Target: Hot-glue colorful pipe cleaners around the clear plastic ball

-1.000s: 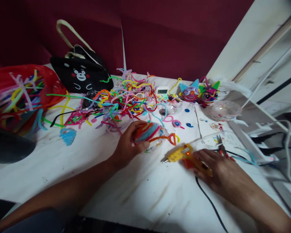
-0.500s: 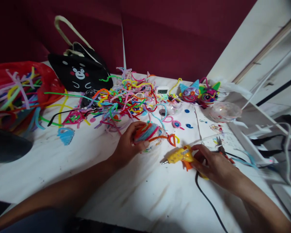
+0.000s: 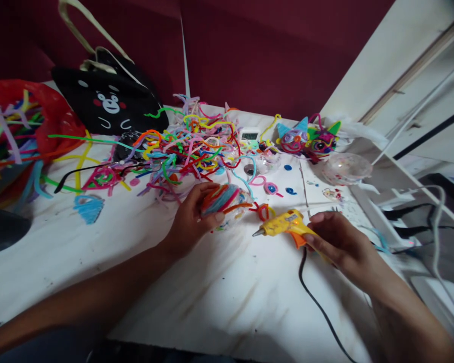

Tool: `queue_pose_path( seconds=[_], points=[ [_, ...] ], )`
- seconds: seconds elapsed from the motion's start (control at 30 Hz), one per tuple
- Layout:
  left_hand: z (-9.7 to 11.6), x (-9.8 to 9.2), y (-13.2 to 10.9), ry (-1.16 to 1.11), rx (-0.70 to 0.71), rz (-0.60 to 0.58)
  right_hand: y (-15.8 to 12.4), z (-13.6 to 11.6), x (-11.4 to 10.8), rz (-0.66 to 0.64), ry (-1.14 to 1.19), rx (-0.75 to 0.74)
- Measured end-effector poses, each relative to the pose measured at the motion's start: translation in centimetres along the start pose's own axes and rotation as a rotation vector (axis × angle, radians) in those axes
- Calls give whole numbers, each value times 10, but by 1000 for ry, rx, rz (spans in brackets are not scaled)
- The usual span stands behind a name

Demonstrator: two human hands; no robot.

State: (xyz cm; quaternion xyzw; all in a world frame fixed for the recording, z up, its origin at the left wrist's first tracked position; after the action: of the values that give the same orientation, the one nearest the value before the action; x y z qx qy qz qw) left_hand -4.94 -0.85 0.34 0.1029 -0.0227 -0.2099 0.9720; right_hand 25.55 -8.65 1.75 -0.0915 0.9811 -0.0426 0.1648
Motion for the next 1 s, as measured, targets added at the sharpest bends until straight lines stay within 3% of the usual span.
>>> queue_pose_path(
  seconds=[0.13,0.33,0.47,0.67,1.0],
  points=[
    [0,0,0,-3,-10,-8,-2,-7,-2,137,184,11],
    [-3,-1,-3,48,3,-30,-9,1,-1,182,314,13],
    [-2,0,-5,75,25,-36,-14,3,1,284,372,5],
    [2,6,-9,135,51,-75,-12,-1,14,182,339,-60],
    [8,12,-11,201,74,-100,-28,4,26,225,125,-114]
  ],
)
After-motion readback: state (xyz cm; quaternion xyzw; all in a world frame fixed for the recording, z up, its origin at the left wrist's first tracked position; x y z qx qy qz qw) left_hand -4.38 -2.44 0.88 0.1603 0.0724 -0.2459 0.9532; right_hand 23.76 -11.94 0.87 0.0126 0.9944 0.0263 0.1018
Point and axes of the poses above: each hand's wrist, its own y-axis towards the middle knuckle, its own x-axis out of the palm, z = x × y, the point moved 4 cm from there along y, towards the middle knuckle, and after that the axes turned 13 degrees about -z, right-handed, at the moved point
